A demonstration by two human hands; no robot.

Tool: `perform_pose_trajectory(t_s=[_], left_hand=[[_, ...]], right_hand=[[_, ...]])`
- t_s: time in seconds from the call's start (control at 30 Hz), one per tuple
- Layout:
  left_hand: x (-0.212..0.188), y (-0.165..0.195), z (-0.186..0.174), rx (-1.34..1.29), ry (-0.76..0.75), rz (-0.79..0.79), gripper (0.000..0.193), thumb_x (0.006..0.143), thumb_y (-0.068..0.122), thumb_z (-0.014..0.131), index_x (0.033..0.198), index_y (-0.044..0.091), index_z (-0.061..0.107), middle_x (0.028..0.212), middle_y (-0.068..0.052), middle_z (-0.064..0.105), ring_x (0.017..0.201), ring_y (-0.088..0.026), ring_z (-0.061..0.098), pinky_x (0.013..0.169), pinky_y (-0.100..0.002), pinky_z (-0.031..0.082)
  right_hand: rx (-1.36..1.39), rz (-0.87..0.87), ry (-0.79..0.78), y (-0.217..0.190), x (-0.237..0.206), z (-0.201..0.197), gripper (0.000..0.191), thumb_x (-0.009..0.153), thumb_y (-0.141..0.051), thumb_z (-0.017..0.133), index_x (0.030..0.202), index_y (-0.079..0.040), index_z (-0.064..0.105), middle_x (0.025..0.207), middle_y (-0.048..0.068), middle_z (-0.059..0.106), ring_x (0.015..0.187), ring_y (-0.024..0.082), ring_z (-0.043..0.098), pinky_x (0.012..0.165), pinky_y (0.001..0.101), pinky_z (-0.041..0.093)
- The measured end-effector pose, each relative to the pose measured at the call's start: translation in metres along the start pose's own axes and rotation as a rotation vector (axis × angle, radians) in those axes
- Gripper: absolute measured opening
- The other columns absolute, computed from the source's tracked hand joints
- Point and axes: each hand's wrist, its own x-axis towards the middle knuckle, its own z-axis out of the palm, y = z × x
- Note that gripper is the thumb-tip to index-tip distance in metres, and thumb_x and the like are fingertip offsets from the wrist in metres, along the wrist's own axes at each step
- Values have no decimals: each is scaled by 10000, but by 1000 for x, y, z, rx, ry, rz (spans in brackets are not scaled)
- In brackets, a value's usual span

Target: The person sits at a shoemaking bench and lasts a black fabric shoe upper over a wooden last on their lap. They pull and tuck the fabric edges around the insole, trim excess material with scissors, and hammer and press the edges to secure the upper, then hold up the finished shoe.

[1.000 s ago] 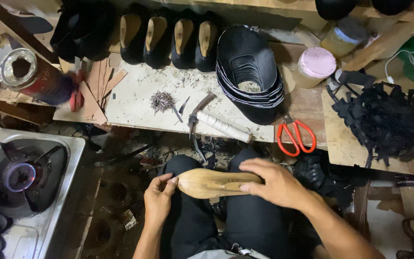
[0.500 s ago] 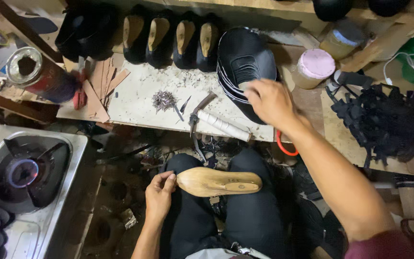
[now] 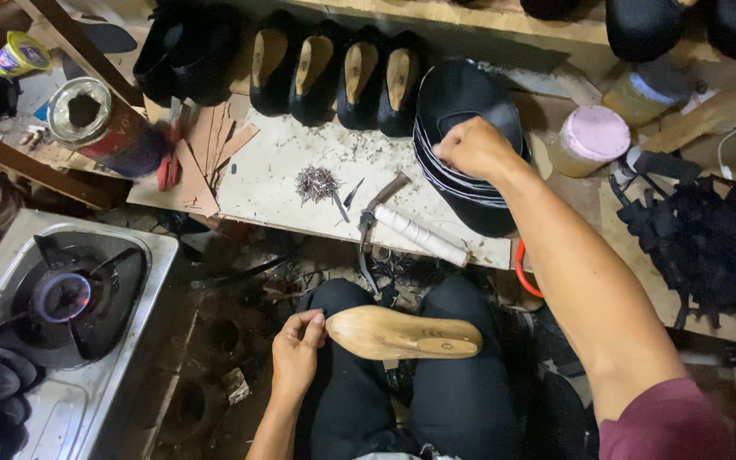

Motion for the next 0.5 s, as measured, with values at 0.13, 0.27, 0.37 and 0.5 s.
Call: perform_pose_trajectory(t_s=[0.13, 0.27, 0.37, 0.5], left_hand=[[6, 0, 1, -25, 6, -10, 270, 965, 202, 654, 1093, -23, 732, 805, -35, 697, 708, -96, 583, 670, -260, 495], [12, 0, 3, -32, 3, -36, 268, 962, 198, 650, 1081, -28, 730, 796, -29, 698, 705, -96, 583, 665, -260, 498], [13, 7, 3, -22, -14, -37, 249, 966, 187, 664, 1084, -20, 738, 785, -47, 678, 697, -118, 567, 653, -276, 482], [-1, 35, 4, -25, 74, 112, 250, 955, 155, 639, 1144, 4, 701, 971, -76, 705, 790, -118, 638, 715, -263, 526]], right_hand=[[-124, -113, 16, 8, 10, 2, 206, 775, -252, 805, 923, -109, 812, 894, 133, 772, 863, 264, 749, 808, 382, 562], [-228, -201, 141, 11, 16, 8, 298, 738, -134, 736, 1031, -117, 789, 931, 130, 768, 886, 308, 728, 809, 417, 551], [-374, -249, 425, 9, 12, 4, 213, 894, -101, 658, 1035, -137, 814, 958, 200, 741, 898, 370, 705, 835, 460, 558], [-227, -642, 774, 2, -14, -19, 250, 902, 33, 603, 1096, -17, 753, 1010, 168, 691, 897, 337, 677, 814, 419, 551]])
